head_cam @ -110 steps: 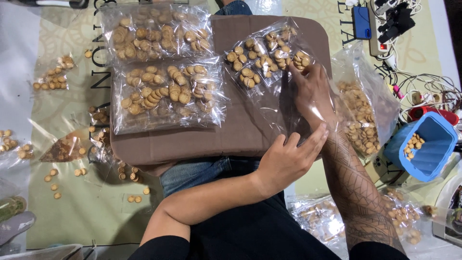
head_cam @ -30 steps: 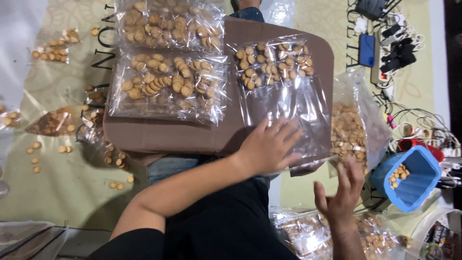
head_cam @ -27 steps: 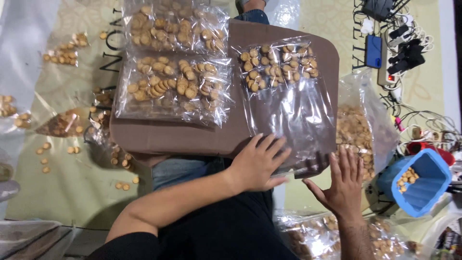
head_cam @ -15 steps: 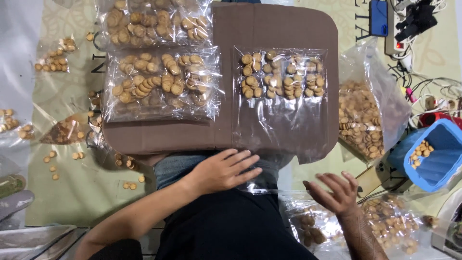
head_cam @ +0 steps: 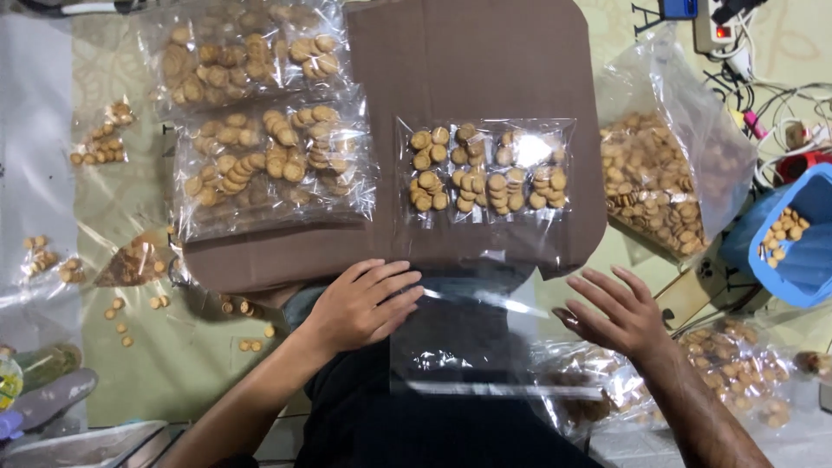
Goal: The person places small round snacks into plastic bags by hand and سپس moves the filled bags onto a brown tray.
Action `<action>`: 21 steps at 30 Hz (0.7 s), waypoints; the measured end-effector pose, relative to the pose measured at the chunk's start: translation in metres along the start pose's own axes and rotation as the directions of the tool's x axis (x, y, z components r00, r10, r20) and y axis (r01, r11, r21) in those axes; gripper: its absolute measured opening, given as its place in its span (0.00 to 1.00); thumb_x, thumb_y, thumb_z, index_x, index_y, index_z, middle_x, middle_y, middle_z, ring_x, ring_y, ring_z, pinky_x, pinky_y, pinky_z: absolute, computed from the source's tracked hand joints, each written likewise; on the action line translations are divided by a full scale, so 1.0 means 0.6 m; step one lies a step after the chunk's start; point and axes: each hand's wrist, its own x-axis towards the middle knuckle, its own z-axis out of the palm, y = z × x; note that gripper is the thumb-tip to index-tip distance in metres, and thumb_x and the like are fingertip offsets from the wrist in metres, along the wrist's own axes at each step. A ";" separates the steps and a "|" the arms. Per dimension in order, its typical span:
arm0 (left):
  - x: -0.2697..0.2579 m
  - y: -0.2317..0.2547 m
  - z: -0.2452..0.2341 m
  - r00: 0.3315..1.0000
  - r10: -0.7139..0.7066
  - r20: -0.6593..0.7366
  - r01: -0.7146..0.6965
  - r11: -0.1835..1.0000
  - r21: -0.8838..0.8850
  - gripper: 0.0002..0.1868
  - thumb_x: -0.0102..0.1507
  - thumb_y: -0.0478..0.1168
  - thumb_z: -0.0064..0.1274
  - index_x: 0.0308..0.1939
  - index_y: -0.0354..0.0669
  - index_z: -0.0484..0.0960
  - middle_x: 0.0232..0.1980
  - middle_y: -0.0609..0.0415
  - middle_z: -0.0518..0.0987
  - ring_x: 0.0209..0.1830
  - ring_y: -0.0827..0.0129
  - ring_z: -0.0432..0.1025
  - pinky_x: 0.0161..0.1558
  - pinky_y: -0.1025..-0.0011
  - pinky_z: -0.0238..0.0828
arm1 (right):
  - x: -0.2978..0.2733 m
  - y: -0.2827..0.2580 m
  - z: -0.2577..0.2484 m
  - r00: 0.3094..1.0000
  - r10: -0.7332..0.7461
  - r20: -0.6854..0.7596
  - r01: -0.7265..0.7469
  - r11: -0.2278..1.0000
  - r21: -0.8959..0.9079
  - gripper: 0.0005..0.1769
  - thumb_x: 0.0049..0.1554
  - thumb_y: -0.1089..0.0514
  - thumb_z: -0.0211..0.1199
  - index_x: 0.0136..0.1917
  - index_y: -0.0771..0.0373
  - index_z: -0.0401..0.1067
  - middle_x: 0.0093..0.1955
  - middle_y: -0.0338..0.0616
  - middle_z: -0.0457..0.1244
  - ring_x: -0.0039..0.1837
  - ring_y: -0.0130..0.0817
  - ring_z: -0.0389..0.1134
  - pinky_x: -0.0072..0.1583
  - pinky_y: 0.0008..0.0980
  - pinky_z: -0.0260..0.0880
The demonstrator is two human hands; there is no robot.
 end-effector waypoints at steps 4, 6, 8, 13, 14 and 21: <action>0.014 -0.010 -0.010 0.996 -0.070 0.048 0.079 0.964 -0.253 0.09 0.67 0.42 0.55 0.49 0.49 0.85 0.47 0.57 0.85 0.54 0.59 0.79 0.56 0.58 0.73 | 0.060 -0.009 0.008 0.997 0.082 0.005 -0.082 0.985 0.151 0.03 0.58 0.57 0.66 0.46 0.54 0.79 0.54 0.41 0.74 0.58 0.42 0.75 0.68 0.46 0.67; 0.041 -0.002 -0.054 0.981 -0.158 0.110 0.188 0.909 -0.372 0.07 0.66 0.41 0.56 0.45 0.49 0.86 0.44 0.58 0.86 0.49 0.59 0.81 0.51 0.59 0.76 | 0.025 -0.002 0.004 0.978 0.197 0.072 -0.209 0.934 0.289 0.03 0.57 0.60 0.66 0.45 0.57 0.79 0.49 0.41 0.74 0.54 0.43 0.76 0.66 0.49 0.70; 0.063 0.003 -0.081 0.958 -0.228 0.175 0.284 0.835 -0.470 0.05 0.65 0.40 0.56 0.41 0.49 0.87 0.41 0.60 0.87 0.45 0.60 0.82 0.46 0.61 0.78 | 0.001 0.001 0.002 0.945 0.294 0.141 -0.326 0.853 0.407 0.04 0.55 0.62 0.66 0.44 0.60 0.80 0.44 0.41 0.74 0.50 0.45 0.77 0.64 0.52 0.72; 0.098 0.008 -0.073 0.821 -0.521 0.233 0.565 0.687 -0.457 0.09 0.66 0.41 0.54 0.45 0.43 0.88 0.33 0.48 0.87 0.33 0.53 0.83 0.33 0.61 0.79 | -0.001 0.012 -0.007 0.674 0.675 0.299 -0.712 0.487 0.506 0.05 0.60 0.66 0.64 0.44 0.70 0.79 0.37 0.54 0.72 0.45 0.52 0.75 0.57 0.57 0.73; 0.113 0.006 -0.070 0.823 -0.517 0.236 0.563 0.687 -0.459 0.09 0.66 0.41 0.54 0.45 0.43 0.88 0.33 0.48 0.87 0.33 0.53 0.83 0.33 0.61 0.79 | 0.009 0.027 -0.005 0.672 0.679 0.297 -0.714 0.486 0.504 0.05 0.60 0.66 0.64 0.44 0.70 0.79 0.37 0.54 0.72 0.45 0.52 0.75 0.57 0.57 0.73; 0.164 -0.081 -0.013 0.924 -0.362 -0.125 0.383 0.875 0.297 0.06 0.67 0.44 0.56 0.44 0.52 0.85 0.31 0.60 0.81 0.31 0.66 0.76 0.36 0.71 0.73 | 0.083 0.131 0.030 0.770 0.630 0.101 -0.628 0.718 0.301 0.03 0.64 0.63 0.69 0.50 0.65 0.79 0.55 0.54 0.70 0.61 0.59 0.71 0.65 0.53 0.68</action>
